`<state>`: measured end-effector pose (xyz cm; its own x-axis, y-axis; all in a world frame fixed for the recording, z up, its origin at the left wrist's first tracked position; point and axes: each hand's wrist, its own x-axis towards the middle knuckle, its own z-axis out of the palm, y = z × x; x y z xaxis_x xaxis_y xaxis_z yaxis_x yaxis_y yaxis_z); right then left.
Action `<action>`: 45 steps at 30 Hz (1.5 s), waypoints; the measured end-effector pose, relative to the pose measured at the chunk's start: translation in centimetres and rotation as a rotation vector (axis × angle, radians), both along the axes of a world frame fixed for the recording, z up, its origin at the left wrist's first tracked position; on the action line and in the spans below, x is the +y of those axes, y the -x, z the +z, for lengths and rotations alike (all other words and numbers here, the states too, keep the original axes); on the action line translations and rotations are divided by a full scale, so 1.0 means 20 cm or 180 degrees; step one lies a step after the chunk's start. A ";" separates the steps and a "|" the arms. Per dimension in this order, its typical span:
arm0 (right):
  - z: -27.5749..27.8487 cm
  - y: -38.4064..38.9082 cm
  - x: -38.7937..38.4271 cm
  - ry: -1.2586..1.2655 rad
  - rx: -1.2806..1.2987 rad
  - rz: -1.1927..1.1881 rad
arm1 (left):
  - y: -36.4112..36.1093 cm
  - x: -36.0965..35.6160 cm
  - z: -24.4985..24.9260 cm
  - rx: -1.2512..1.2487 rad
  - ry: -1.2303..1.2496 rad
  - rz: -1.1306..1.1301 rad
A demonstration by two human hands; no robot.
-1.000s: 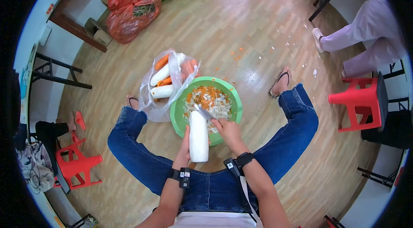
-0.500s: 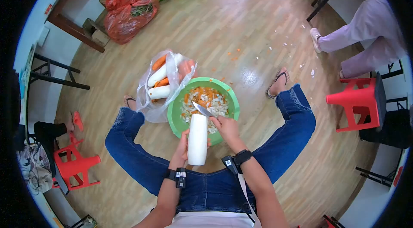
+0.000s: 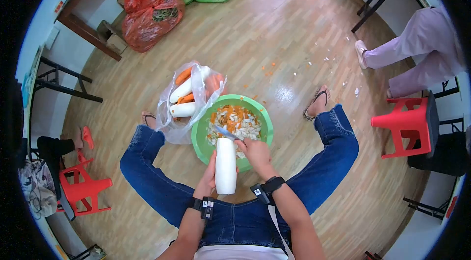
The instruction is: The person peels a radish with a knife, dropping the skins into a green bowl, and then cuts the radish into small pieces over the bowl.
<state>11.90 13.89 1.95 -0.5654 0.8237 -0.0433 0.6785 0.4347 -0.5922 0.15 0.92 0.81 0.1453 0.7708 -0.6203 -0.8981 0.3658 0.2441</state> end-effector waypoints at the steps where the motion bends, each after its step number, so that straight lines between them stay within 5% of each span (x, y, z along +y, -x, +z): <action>1: 0.01 -0.01 0.00 0.0008 0.0006 0.0010 | 0.00 0.00 0.00 0.0142 0.0171 0.0178; 9: 0.22 -0.11 -0.20 0.0450 0.0114 0.0997 | 0.00 0.01 -0.07 -0.0195 0.0435 0.0341; 15: 0.02 -0.02 -0.04 0.0029 -0.0130 -0.0117 | -0.02 0.00 -0.04 -0.0420 0.0186 -0.0054; 25: 0.21 -0.12 -0.21 0.0157 -0.0079 0.0647 | -0.01 0.00 -0.08 -0.0363 0.0261 0.0182; 32: 0.07 -0.05 -0.07 -0.0120 -0.0028 -0.0221 | -0.02 0.01 0.03 -0.0389 0.0285 0.0010; 37: 0.12 -0.08 -0.08 0.0197 -0.0010 -0.0222 | 0.00 0.00 0.00 -0.0339 0.0345 0.0216; 41: 0.19 -0.12 -0.24 -0.0009 0.0100 0.0495 | 0.00 -0.01 -0.03 -0.0377 0.0530 0.0563; 45: 0.12 -0.09 -0.18 0.0033 0.0119 0.0294 | 0.01 -0.02 -0.02 -0.0226 0.0017 -0.0001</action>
<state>13.76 10.31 4.35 -0.6404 0.7675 -0.0291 0.6132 0.4881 -0.6212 -0.02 0.45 0.46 0.1893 0.7675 -0.6125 -0.9130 0.3671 0.1779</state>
